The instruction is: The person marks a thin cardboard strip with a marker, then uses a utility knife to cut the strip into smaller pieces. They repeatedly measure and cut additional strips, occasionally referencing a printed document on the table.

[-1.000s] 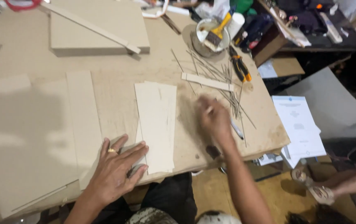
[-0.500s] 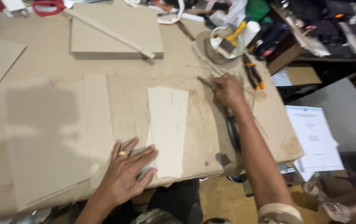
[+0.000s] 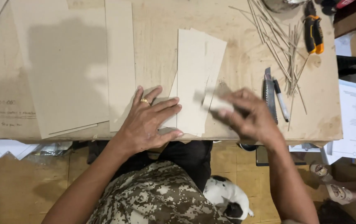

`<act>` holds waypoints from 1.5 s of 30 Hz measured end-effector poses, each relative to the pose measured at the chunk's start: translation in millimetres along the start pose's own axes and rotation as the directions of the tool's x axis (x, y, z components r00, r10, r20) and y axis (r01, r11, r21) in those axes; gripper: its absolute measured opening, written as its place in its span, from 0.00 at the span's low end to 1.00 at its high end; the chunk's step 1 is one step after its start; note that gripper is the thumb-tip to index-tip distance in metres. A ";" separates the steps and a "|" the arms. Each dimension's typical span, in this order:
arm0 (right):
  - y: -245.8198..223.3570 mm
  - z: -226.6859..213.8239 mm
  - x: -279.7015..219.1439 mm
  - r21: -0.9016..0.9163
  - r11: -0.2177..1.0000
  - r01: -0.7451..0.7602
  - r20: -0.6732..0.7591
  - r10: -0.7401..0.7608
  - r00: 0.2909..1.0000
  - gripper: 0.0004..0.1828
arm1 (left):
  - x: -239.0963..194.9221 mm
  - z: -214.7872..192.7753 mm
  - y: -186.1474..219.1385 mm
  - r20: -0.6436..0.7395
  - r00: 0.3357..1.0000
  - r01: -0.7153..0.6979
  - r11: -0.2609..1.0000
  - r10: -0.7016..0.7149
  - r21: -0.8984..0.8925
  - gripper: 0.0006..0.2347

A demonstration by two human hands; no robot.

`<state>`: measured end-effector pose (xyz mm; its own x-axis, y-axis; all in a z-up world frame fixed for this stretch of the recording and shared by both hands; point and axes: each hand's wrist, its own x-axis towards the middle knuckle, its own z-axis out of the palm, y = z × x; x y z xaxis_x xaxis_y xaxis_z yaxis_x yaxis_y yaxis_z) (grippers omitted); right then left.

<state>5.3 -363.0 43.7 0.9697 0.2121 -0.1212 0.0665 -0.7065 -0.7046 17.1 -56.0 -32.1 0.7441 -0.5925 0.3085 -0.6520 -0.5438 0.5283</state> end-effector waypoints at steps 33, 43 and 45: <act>38.7 29.3 -6.8 -0.341 0.801 0.492 -0.009 -0.527 0.850 0.19 | -2.7 -1.6 6.5 -0.075 0.993 -0.082 0.992 0.090 0.099 0.26; 42.6 33.8 -4.2 -0.335 0.863 0.378 -0.090 -0.428 0.899 0.14 | 1.3 -2.2 9.3 0.062 0.994 0.084 0.996 -0.085 0.018 0.27; 42.9 33.3 -3.2 -0.334 0.867 0.370 -0.077 -0.417 0.906 0.13 | 2.2 -0.8 7.4 0.050 0.996 0.072 0.997 -0.074 0.036 0.27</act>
<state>-2.8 -371.5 -9.4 0.8687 0.4347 0.2374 0.4953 -0.7592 -0.4222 14.0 -60.9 -26.9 0.7821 -0.5797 0.2286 -0.6015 -0.6064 0.5200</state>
